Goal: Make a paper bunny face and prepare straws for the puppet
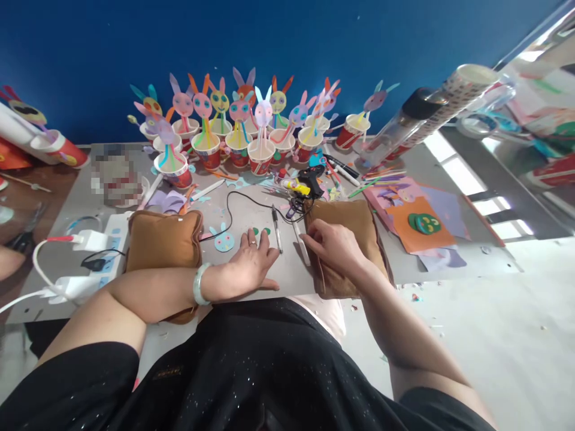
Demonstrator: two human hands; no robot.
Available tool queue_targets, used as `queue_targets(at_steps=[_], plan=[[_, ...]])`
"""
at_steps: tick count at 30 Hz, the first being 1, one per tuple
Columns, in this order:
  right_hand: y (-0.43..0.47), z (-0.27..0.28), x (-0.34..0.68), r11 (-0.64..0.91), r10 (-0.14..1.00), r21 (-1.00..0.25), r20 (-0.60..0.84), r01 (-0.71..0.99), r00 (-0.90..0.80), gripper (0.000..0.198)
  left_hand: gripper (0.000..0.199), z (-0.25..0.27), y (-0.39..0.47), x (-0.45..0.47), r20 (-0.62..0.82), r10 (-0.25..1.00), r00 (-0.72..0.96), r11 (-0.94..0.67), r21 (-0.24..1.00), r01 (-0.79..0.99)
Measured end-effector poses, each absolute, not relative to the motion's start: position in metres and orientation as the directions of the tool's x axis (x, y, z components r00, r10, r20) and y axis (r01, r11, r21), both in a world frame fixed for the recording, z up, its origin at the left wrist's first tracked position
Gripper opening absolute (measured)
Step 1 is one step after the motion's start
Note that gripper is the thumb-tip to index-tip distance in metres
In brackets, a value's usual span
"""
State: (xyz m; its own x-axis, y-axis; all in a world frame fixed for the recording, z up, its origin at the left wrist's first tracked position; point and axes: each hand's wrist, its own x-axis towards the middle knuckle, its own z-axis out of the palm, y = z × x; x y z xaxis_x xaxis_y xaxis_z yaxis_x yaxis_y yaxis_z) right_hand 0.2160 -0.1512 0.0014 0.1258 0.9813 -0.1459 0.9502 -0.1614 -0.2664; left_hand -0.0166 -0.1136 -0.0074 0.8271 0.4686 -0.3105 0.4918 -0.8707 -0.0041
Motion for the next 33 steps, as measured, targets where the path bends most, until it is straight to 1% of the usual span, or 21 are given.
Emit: queue_targets(at_steps=[3,5,8,10,11,13,16,17,21,24,29,33], plan=[[-0.142,0.002,0.23,-0.142,0.989,-0.301,-0.015,0.943,0.145,0.025,0.082,-0.006,-0.114,-0.015,-0.326,0.465,0.823,-0.872,-0.01,0.489],[-0.136,0.0,0.243,-0.124,0.987,-0.366,0.053,0.922,0.154,0.025,0.082,-0.006,-0.113,-0.014,-0.318,0.463,0.827,-0.875,-0.016,0.483],[-0.123,-0.005,0.268,-0.127,0.98,-0.487,0.073,0.864,0.186,0.023,0.083,-0.009,-0.113,-0.014,-0.312,0.464,0.829,-0.875,-0.016,0.483],[-0.11,-0.008,0.286,-0.162,0.972,-0.517,0.065,0.841,0.227,0.02,0.083,-0.01,-0.113,-0.014,-0.308,0.465,0.83,-0.873,-0.007,0.487],[-0.102,-0.009,0.294,-0.177,0.967,-0.501,0.071,0.847,0.245,0.019,0.083,-0.011,-0.113,-0.015,-0.304,0.468,0.829,-0.872,-0.006,0.49],[-0.085,-0.009,0.31,-0.237,0.958,-0.42,0.047,0.876,0.282,0.016,0.083,-0.012,-0.113,-0.014,-0.292,0.472,0.832,-0.871,-0.009,0.491],[-0.06,-0.007,0.328,-0.402,0.904,-0.228,0.054,0.887,0.424,0.022,0.084,-0.013,-0.113,-0.014,-0.285,0.472,0.835,-0.872,-0.008,0.49],[-0.052,-0.006,0.332,-0.429,0.892,-0.205,0.058,0.88,0.448,0.025,0.084,-0.014,-0.113,-0.013,-0.291,0.47,0.833,-0.871,-0.002,0.491],[-0.033,-0.003,0.344,-0.481,0.869,-0.165,0.038,0.861,0.493,0.035,0.087,-0.015,-0.113,-0.012,-0.293,0.468,0.833,-0.872,0.002,0.49],[-0.024,-0.005,0.348,-0.501,0.862,-0.143,-0.002,0.853,0.506,0.038,0.089,-0.015,-0.112,-0.013,-0.292,0.471,0.832,-0.87,0.003,0.493],[-0.014,-0.009,0.352,-0.521,0.852,-0.119,-0.024,0.845,0.522,0.036,0.089,-0.011,-0.112,-0.012,-0.318,0.467,0.825,-0.863,0.04,0.503],[-0.008,-0.009,0.354,-0.523,0.852,-0.111,-0.052,0.845,0.52,0.029,0.088,-0.01,-0.112,-0.011,-0.328,0.481,0.813,-0.85,0.053,0.524]])
